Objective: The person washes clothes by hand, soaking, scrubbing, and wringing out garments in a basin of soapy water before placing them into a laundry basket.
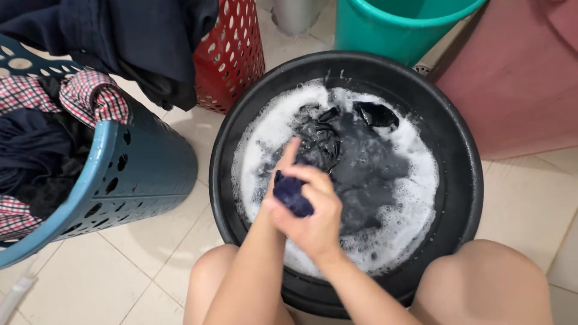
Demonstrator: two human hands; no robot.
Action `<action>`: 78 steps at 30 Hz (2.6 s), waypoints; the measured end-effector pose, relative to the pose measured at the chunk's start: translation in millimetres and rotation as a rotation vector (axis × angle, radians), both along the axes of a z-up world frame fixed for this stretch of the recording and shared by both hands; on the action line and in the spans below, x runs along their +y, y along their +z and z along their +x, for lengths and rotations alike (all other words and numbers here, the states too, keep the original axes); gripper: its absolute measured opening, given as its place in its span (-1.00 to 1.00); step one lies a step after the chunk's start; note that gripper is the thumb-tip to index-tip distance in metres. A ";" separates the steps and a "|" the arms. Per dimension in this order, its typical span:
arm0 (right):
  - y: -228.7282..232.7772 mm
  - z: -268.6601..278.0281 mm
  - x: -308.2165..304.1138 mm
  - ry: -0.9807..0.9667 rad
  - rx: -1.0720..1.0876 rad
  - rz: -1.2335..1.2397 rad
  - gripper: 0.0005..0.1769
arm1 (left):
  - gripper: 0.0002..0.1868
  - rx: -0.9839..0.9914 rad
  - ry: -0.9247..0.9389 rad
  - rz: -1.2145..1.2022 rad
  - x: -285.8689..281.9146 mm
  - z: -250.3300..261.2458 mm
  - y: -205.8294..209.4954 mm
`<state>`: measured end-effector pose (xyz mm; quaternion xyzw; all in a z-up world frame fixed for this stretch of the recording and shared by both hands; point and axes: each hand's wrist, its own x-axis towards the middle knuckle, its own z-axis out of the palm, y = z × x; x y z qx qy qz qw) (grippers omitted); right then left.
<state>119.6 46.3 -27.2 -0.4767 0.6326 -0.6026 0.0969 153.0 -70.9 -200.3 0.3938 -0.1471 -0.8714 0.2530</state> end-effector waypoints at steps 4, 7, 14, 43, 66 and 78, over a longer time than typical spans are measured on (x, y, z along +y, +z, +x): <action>-14.4 -25.5 -26.0 -0.075 -0.010 0.031 -0.78 | -0.27 -0.078 0.112 0.056 13.6 -32.0 4.7; -68.8 -108.7 -45.8 -0.292 0.150 0.156 -0.57 | -0.27 -0.296 0.039 -0.027 24.8 -37.9 48.5; -205.8 -181.8 -12.2 -0.566 0.358 0.694 -0.41 | -0.18 -0.580 -0.120 -0.156 -2.7 12.1 121.1; -192.1 -158.0 -9.9 -0.489 0.063 0.801 -0.32 | -0.20 -0.715 -0.208 -0.470 7.2 8.3 117.5; 17.1 -176.2 19.9 -0.249 -0.757 0.787 -0.46 | -0.40 -0.546 -0.427 -1.206 30.7 -42.5 203.1; -27.8 -167.5 6.9 0.297 -1.727 0.172 -0.56 | -0.41 0.321 0.004 -0.327 62.2 -12.2 194.1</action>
